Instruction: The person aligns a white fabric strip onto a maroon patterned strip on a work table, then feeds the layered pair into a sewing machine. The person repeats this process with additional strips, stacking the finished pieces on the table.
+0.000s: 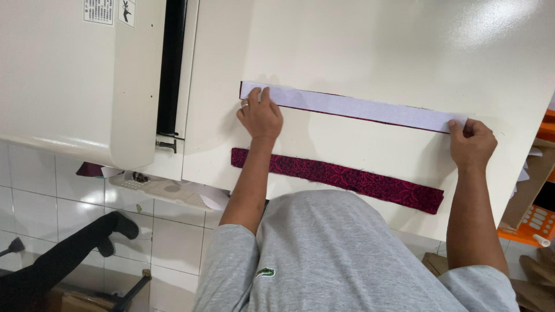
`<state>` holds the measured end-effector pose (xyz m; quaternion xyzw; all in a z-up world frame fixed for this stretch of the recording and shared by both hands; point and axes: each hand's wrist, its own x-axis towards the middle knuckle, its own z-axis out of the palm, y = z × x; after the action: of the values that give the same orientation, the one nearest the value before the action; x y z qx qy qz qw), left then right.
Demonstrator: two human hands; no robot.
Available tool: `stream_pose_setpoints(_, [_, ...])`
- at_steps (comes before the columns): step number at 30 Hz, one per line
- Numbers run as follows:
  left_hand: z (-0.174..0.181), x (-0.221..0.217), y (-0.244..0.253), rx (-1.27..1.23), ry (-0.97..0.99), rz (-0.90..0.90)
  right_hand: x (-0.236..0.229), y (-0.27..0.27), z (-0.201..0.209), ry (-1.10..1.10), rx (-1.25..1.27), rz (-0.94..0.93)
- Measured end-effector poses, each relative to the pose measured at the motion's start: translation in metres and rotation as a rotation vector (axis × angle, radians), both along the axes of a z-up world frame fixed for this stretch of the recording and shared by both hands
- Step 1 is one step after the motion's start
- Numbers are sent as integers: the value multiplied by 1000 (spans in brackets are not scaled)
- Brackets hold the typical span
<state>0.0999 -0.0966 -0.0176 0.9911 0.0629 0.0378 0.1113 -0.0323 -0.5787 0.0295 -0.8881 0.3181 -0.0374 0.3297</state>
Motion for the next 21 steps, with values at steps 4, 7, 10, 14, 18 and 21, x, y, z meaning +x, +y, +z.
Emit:
stream_pose_setpoints(4, [29, -1, -19, -23, 265, 13, -3, -3, -5, -9, -22, 23])
stream_pose_setpoints(7, [44, 5, -21, -1, 409, 31, -3, -4, -5, -1, -36, 49])
stream_pose_setpoints(10, [48, 10, -17, 24, 393, 37, -1, 2, -3, 14, -34, 65])
stream_pose_setpoints(14, [45, 16, -8, 33, 391, 72, 2, 14, 2, -37, 10, 82])
stream_pose_setpoints(18, [42, 23, 2, 47, 405, 88, 10, 25, 9, 43, 59, 55])
stream_pose_setpoints(21, [42, 24, 7, 39, 393, 86, 18, 30, 16, 82, 95, 37])
